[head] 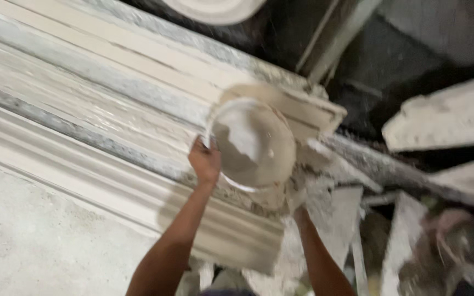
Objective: The person scoops white plaster from a bucket and spreads it by hand onto long white decorative molding pieces laid on a workbench. The person repeatedly applies and smooths the plaster along the grooves of the moldings.
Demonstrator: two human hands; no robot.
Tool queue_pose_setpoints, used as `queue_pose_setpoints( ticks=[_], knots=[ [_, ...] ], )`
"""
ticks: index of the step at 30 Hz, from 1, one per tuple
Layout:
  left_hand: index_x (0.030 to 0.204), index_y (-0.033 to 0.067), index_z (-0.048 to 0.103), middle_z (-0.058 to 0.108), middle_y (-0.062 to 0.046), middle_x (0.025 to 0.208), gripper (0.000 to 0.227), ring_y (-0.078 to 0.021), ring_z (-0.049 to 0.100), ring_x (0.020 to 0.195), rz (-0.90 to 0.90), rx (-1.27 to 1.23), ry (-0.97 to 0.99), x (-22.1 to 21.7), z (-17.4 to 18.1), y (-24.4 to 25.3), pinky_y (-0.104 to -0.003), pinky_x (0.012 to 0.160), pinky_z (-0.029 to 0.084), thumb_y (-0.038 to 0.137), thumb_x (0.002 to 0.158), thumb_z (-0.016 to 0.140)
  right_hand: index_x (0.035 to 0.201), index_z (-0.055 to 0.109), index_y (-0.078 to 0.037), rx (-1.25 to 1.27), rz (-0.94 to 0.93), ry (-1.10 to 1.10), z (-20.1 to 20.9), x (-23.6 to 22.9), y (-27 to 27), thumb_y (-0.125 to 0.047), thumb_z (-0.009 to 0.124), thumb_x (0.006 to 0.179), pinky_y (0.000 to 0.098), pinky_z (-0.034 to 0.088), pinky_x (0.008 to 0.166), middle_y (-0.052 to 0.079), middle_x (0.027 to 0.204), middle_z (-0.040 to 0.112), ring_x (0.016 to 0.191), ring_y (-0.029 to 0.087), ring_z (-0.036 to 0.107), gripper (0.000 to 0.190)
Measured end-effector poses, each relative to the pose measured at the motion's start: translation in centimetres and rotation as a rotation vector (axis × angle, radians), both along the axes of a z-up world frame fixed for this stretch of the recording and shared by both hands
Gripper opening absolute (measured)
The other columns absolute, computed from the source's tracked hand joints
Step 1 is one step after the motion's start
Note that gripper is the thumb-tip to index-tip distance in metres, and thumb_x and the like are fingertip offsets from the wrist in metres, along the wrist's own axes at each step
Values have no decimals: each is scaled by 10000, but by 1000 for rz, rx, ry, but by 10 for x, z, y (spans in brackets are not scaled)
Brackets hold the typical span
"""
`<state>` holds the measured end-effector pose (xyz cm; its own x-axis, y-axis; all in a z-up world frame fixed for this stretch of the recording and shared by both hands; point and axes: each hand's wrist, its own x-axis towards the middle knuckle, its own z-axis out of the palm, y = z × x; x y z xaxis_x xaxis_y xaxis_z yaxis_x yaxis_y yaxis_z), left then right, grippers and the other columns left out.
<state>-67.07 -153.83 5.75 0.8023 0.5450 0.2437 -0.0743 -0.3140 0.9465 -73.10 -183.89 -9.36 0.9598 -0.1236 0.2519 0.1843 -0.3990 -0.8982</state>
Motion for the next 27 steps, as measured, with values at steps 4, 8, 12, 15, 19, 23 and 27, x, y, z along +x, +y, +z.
queue_pose_setpoints(
  ticks=[4,8,12,15,19,23,27],
  knots=[
    [930,-29,636,618,-139,647,139,-164,514,550,-68,-137,38,-7,1,8,-356,523,434,96,981,665,1389,542,-40,-582,107,156,11,-17,-5,-390,708,897,601,393,1034,268,1361,493,1236,530,414,627],
    [924,-42,613,607,-118,663,120,-139,473,588,-43,-97,-10,-18,-2,22,-337,539,427,58,975,656,1422,553,-81,-852,174,193,18,-28,2,-386,729,835,591,374,1046,239,1420,471,1267,508,392,684],
    [899,-50,582,612,-95,692,151,-117,466,644,-7,-87,-40,-25,-3,35,-322,560,435,37,992,663,1282,654,-122,-876,183,189,17,-38,4,-416,653,942,525,442,1074,155,1305,560,1252,393,486,449],
    [882,-49,552,584,-93,712,173,-113,439,686,-54,-148,-23,-31,0,40,-307,584,422,15,1024,628,1167,708,-148,-881,173,190,16,-44,3,-381,621,972,477,475,1063,110,1217,586,1212,340,519,316],
    [925,-43,565,620,-63,764,73,-87,487,720,-71,-113,-104,-38,9,44,-264,634,458,-23,985,602,1122,725,-159,-875,195,332,21,-43,8,-311,605,982,466,506,994,130,1192,567,1152,325,529,239],
    [908,-44,547,607,-64,752,104,-78,482,717,-85,-132,-77,-41,17,40,-255,627,447,-21,995,599,1095,724,-168,-904,211,458,23,-37,14,-302,576,1016,426,544,992,114,1206,566,1113,270,572,215],
    [896,-37,552,609,-54,703,104,-80,487,648,-69,-92,-26,-41,19,36,-252,593,445,-20,978,612,1102,676,-104,-1104,233,420,11,-27,21,-269,590,1015,409,572,940,116,1237,564,1170,279,576,206]
  ],
)
